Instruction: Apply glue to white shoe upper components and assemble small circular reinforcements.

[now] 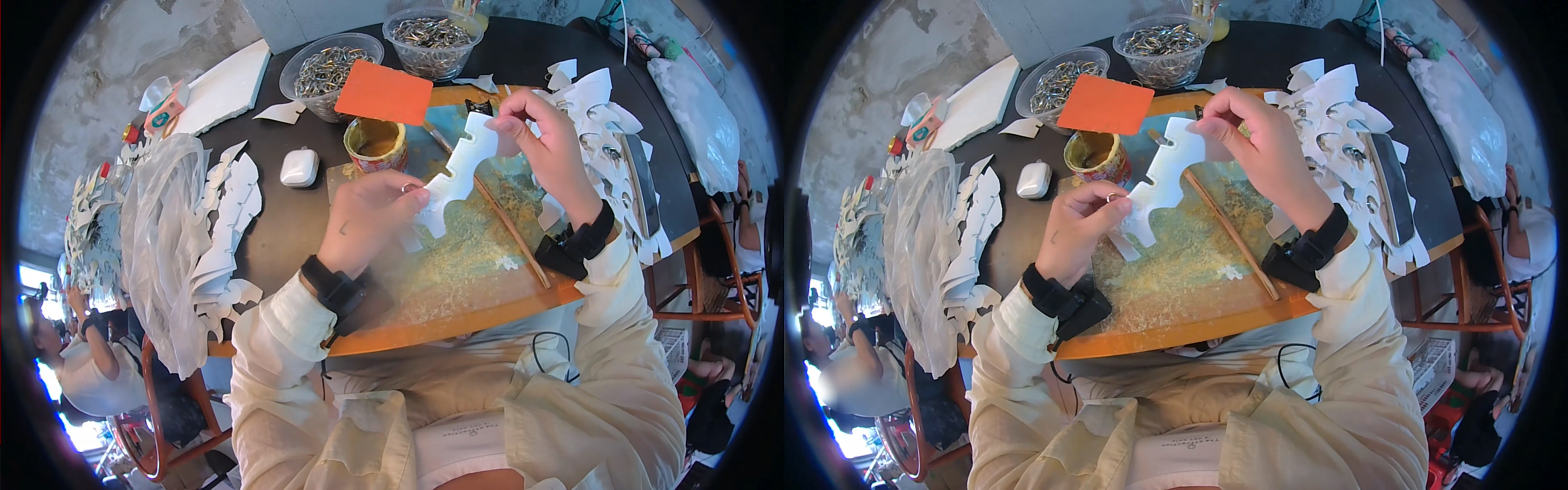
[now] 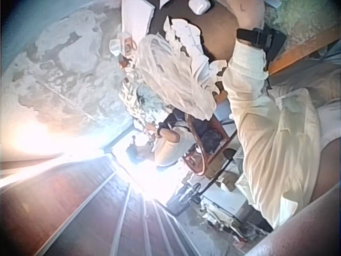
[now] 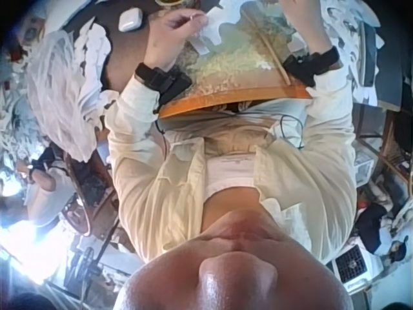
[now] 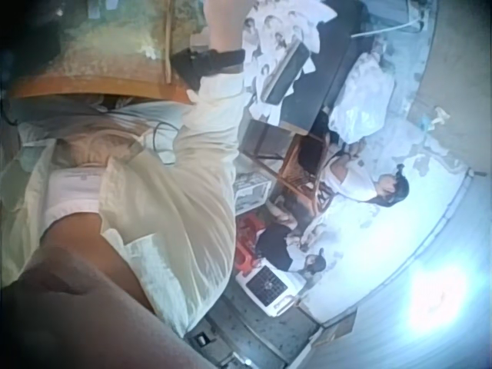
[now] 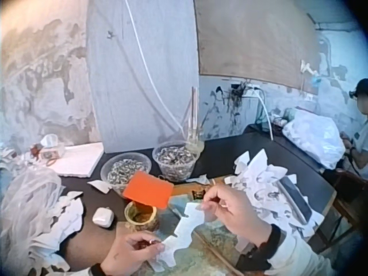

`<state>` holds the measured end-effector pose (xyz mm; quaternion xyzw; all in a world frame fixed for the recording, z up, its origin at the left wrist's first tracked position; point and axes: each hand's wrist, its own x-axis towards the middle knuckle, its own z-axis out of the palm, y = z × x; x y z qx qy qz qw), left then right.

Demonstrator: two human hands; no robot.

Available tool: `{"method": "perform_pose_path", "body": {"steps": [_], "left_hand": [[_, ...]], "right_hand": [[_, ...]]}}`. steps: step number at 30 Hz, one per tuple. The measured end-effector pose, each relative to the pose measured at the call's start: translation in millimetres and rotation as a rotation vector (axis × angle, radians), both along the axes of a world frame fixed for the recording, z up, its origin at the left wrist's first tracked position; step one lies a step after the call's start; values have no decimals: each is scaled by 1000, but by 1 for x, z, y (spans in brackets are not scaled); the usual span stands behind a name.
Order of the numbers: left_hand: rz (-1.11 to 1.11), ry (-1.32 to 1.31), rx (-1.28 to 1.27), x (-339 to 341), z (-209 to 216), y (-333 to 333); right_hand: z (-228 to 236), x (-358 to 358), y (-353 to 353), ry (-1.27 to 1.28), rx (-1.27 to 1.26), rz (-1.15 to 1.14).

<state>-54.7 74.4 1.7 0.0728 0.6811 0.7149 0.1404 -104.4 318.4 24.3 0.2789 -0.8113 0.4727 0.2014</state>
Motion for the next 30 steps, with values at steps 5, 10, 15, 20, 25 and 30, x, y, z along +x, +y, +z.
{"method": "perform_pose_path", "body": {"steps": [5,10,15,20,25,30], "left_hand": [[4,115,84,-3,-6,-7],[46,50,76,-1,0,0],[26,45,73,0,3,0],[55,61,56,-2,4,-1],[54,53,-20,0,6,-1],[27,21,25,0,6,-1]], "right_hand": [[3,2,-3,-17,79,32],[-1,0,-1,19,51,-3],[1,1,-1,26,56,-23],[0,1,-3,-31,42,5],[0,2,-1,-51,35,-10],[0,1,-2,-83,7,-34]]}}
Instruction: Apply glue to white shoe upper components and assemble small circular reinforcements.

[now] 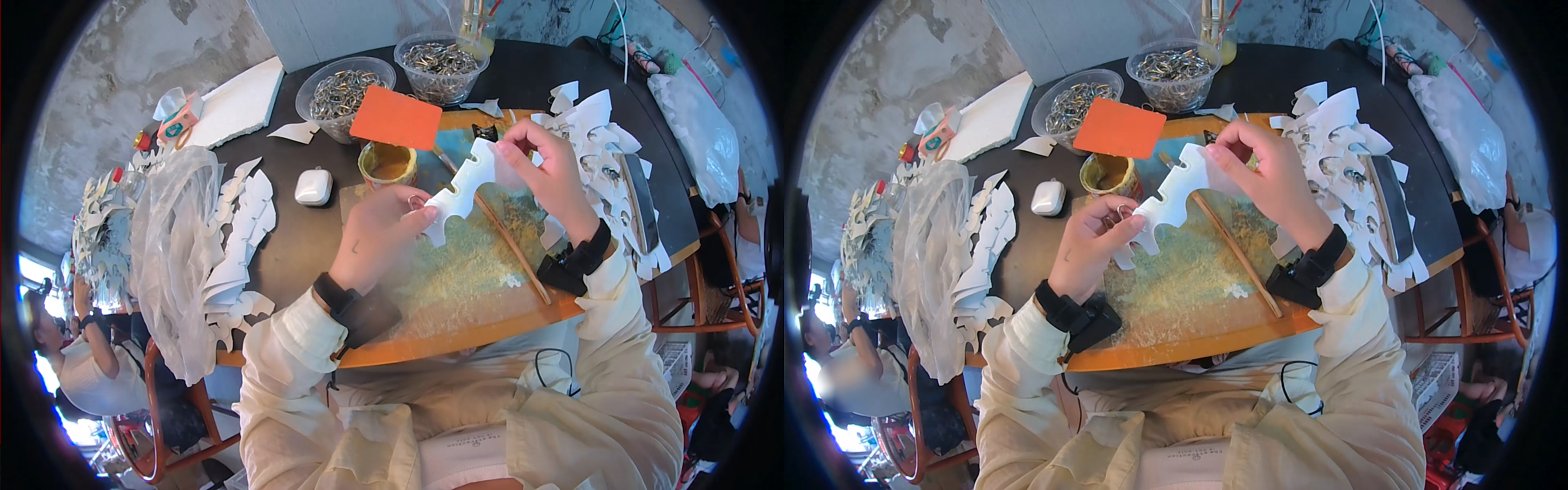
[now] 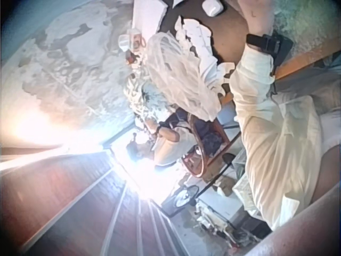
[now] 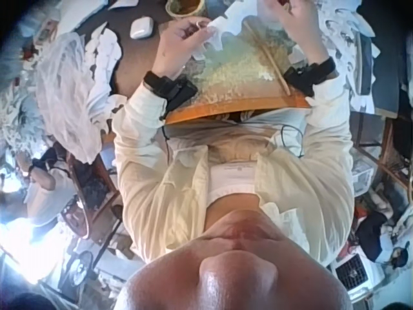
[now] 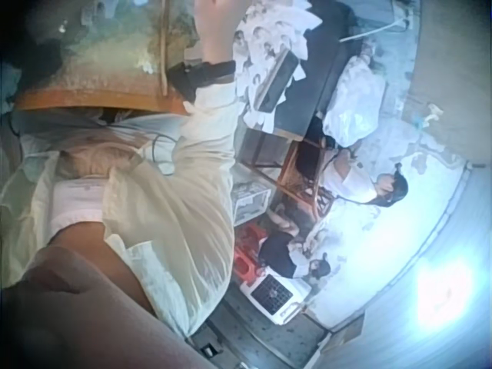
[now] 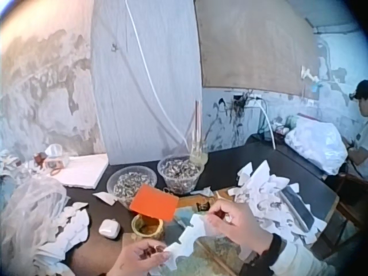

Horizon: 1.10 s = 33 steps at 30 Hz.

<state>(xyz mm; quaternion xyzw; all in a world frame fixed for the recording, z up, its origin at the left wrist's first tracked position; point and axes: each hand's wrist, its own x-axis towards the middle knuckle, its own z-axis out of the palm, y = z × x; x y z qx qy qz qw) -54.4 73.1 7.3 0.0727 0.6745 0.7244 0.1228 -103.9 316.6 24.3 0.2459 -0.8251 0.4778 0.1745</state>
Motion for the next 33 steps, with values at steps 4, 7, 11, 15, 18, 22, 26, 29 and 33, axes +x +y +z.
{"method": "perform_pose_path", "body": {"steps": [4,7,11,15,18,22,26,29,33], "left_hand": [[17,103,-77,-1,-4,-4],[-34,182,-164,0,1,-3],[-315,152,-82,5,9,-2],[-444,201,-6,5,7,-3],[-440,369,-101,7,7,-11],[-356,592,-181,12,19,-9],[-232,958,-378,9,24,-4],[-62,1151,-352,11,22,-5],[60,1188,-375,7,18,-8]], "right_hand": [[-5,-1,0,-121,-72,57],[-5,-1,4,-211,-85,111],[4,-3,10,-362,145,14],[10,-4,13,-54,-14,-132],[46,-4,10,224,273,-176],[80,-53,-14,117,453,-113],[67,-132,-26,402,816,-145],[45,-176,-38,398,800,-180],[31,-194,-59,368,921,-299]]}}
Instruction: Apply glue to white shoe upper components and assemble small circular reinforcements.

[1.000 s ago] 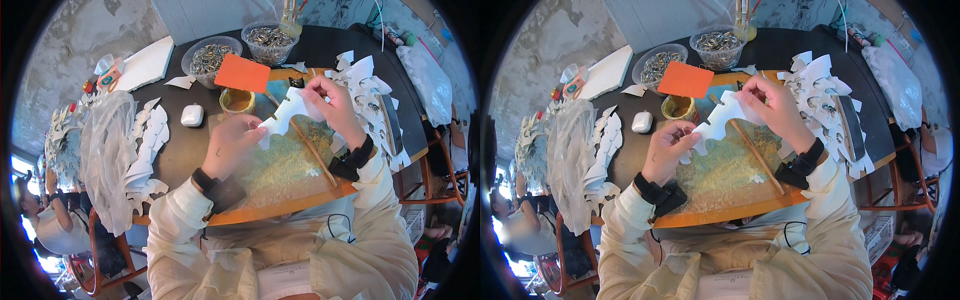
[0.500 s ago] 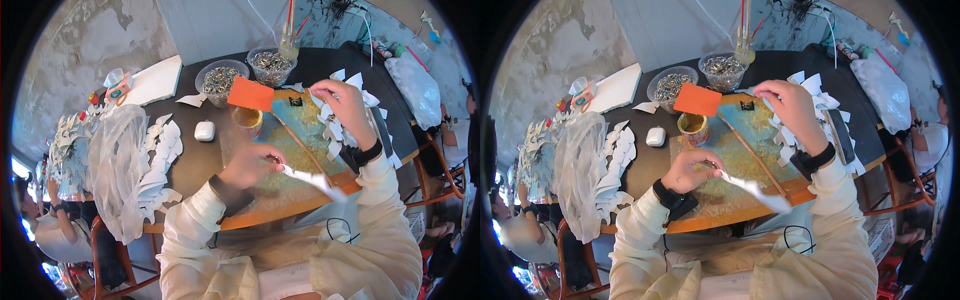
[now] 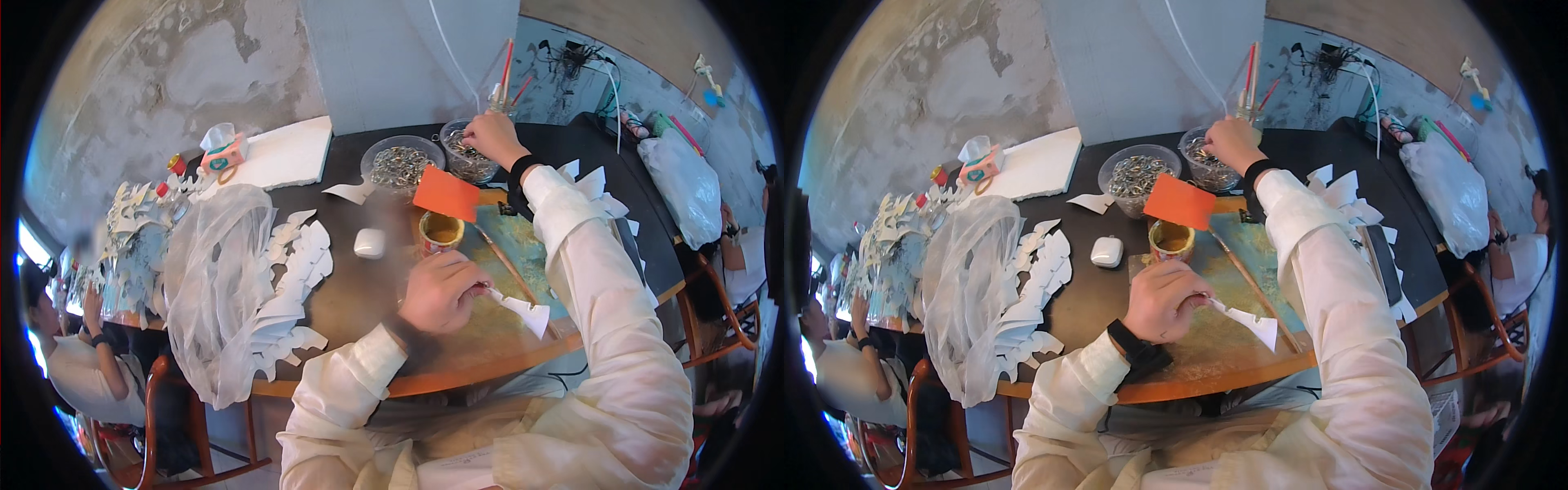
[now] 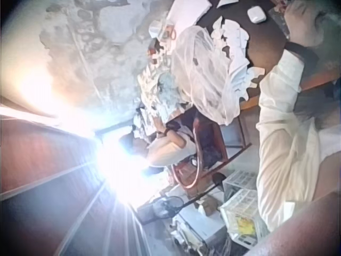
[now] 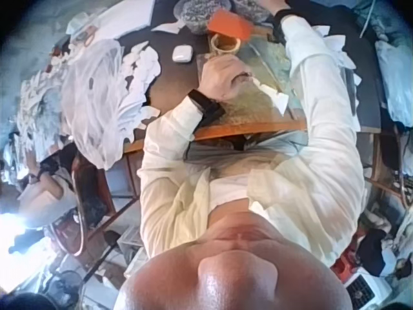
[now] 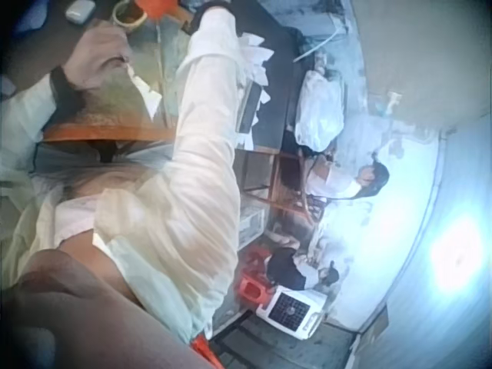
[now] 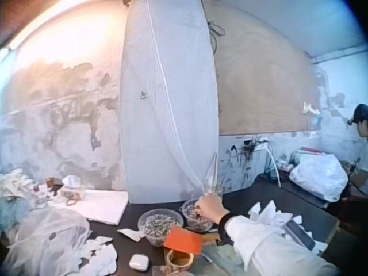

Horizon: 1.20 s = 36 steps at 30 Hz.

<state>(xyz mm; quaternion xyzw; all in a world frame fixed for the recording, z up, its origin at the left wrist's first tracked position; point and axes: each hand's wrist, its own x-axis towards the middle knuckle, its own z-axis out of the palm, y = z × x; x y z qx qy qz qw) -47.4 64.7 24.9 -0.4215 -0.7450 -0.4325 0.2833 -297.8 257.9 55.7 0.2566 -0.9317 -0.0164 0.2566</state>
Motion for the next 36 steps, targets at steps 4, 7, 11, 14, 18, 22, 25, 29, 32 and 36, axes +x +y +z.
{"method": "perform_pose_path", "body": {"steps": [4,7,11,14,18,22,25,29,32,36], "left_hand": [[-14,15,9,0,0,1],[-13,24,-1,-3,-1,2],[13,-7,-52,-7,-1,0],[59,-74,-32,-5,-5,-5],[87,-155,-23,-1,-11,-2],[63,-223,-49,7,-6,3],[89,-283,-10,4,-12,4],[134,-521,0,6,-5,-1],[140,-679,14,6,-8,-4],[93,-703,-5,-2,-16,4]], "right_hand": [[-10,-11,-7,19,7,-56],[-15,-19,-6,60,-113,-26],[-17,-30,-4,-79,-238,-9],[-15,-26,-9,27,-149,44],[-4,2,-3,-65,-168,-37],[3,15,13,344,-170,119],[12,35,12,-91,-466,16],[43,91,24,-237,-598,323],[59,167,34,-472,-772,369],[40,235,46,-639,-938,299]]}}
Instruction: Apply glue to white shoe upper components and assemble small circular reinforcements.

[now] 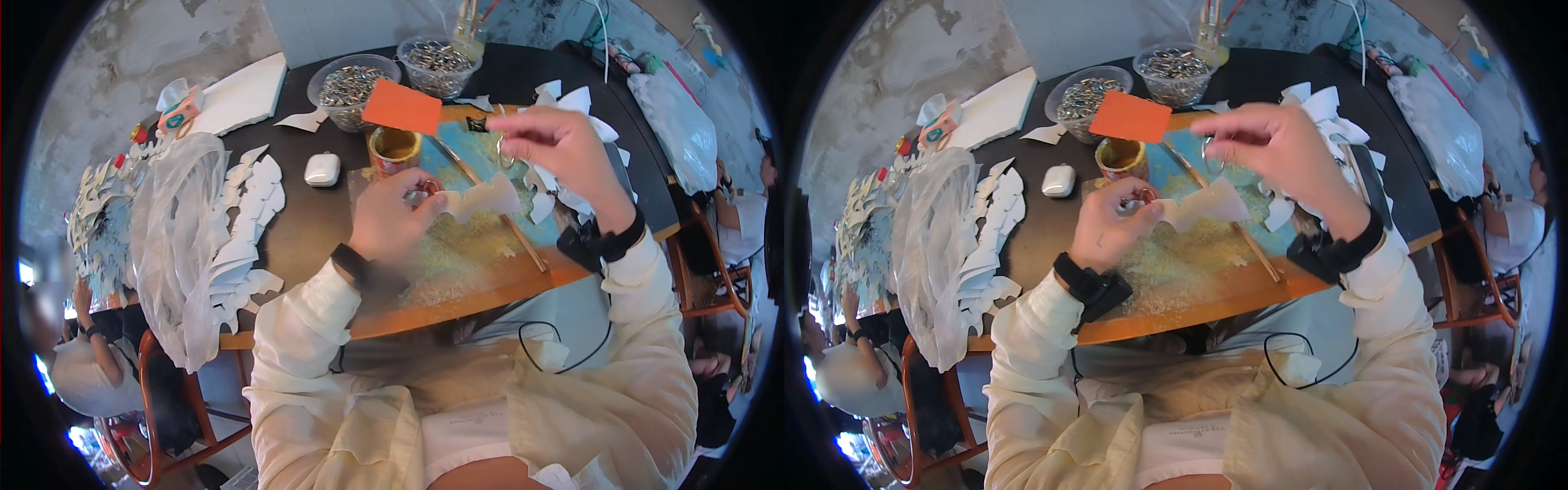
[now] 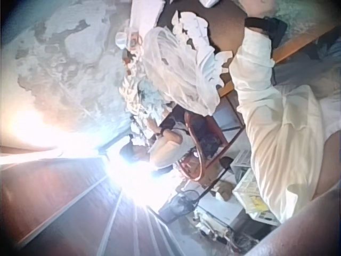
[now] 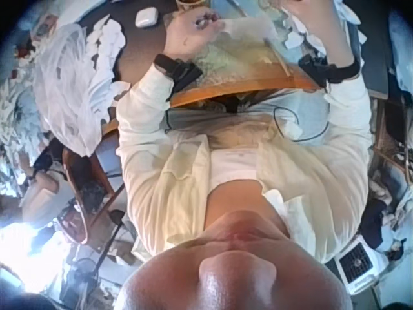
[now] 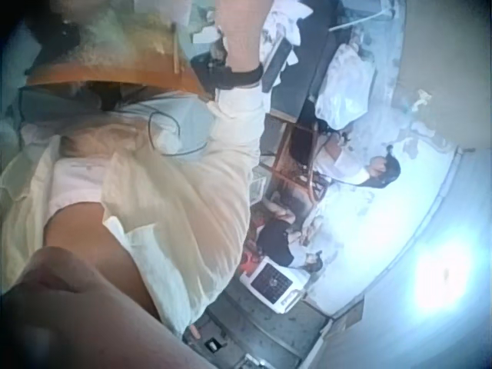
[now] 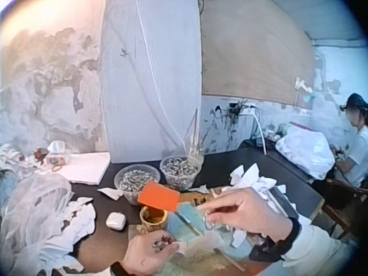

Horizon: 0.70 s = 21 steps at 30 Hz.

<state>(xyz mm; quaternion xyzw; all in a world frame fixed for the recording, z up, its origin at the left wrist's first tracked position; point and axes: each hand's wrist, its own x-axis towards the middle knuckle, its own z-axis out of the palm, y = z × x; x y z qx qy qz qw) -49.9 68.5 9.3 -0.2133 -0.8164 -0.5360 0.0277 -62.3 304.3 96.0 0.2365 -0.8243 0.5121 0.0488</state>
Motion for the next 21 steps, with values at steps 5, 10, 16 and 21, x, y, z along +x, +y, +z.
{"method": "perform_pose_path", "body": {"steps": [5,10,16,21], "left_hand": [[-21,-112,9,4,2,4],[-63,-174,95,4,3,3],[-139,-310,132,2,4,-1],[-166,-329,216,1,4,2]], "right_hand": [[-24,22,-9,39,58,-17],[-40,19,-21,211,207,-31],[-44,12,-24,237,249,-15],[-42,5,-13,254,290,-27]]}}
